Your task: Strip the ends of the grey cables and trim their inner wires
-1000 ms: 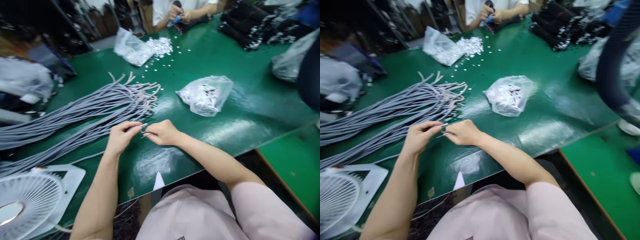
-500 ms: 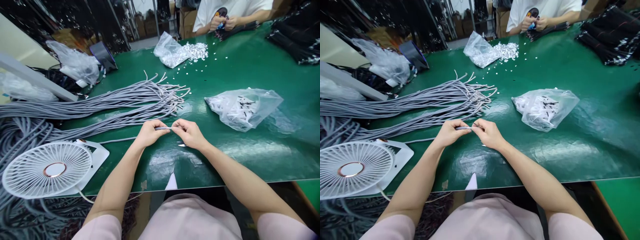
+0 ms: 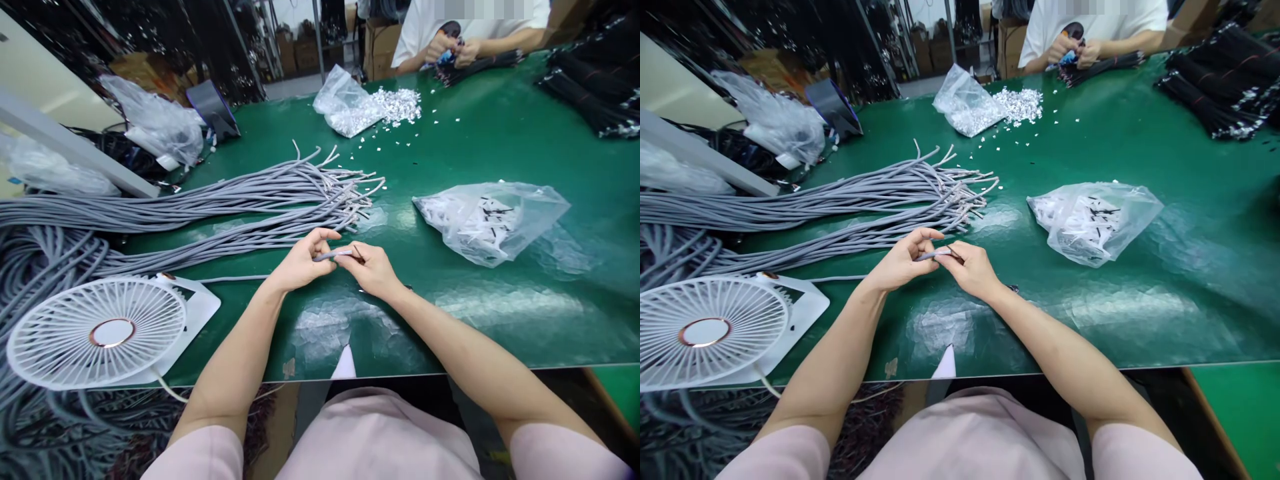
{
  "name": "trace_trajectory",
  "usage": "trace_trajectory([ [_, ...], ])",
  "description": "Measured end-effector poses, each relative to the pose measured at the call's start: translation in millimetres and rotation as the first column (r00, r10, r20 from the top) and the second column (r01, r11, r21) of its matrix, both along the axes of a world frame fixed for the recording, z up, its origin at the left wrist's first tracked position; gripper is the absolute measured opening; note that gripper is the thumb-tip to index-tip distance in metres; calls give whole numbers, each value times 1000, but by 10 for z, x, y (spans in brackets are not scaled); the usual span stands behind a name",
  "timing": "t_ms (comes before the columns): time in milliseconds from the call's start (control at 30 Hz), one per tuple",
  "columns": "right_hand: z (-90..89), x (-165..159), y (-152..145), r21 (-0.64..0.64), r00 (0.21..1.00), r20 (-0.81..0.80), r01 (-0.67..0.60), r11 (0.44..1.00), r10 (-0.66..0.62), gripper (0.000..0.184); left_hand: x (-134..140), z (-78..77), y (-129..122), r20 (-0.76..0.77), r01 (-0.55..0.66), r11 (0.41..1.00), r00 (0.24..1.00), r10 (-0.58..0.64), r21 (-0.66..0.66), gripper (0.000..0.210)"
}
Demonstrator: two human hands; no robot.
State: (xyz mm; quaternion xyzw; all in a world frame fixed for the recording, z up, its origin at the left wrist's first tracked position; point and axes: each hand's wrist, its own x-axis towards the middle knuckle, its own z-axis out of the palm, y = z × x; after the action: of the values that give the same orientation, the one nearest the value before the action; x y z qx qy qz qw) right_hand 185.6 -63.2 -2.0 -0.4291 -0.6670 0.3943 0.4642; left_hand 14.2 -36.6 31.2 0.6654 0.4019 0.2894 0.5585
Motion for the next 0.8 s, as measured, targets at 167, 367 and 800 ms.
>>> trace_trajectory([
  [167,36,66,4,127,980,191,-74,989,49,23,16,-19,8,23,1,999,1000,0,-41,32],
  [367,53,323,113,110,764,643,-23,994,-54,20,36,-27,21,-16,-124,992,992,124,-24,28],
  [800,338,576,-139,-181,365,904,-145,973,223,25,87,10,-13,-32,-126,992,992,125,-32,28],
])
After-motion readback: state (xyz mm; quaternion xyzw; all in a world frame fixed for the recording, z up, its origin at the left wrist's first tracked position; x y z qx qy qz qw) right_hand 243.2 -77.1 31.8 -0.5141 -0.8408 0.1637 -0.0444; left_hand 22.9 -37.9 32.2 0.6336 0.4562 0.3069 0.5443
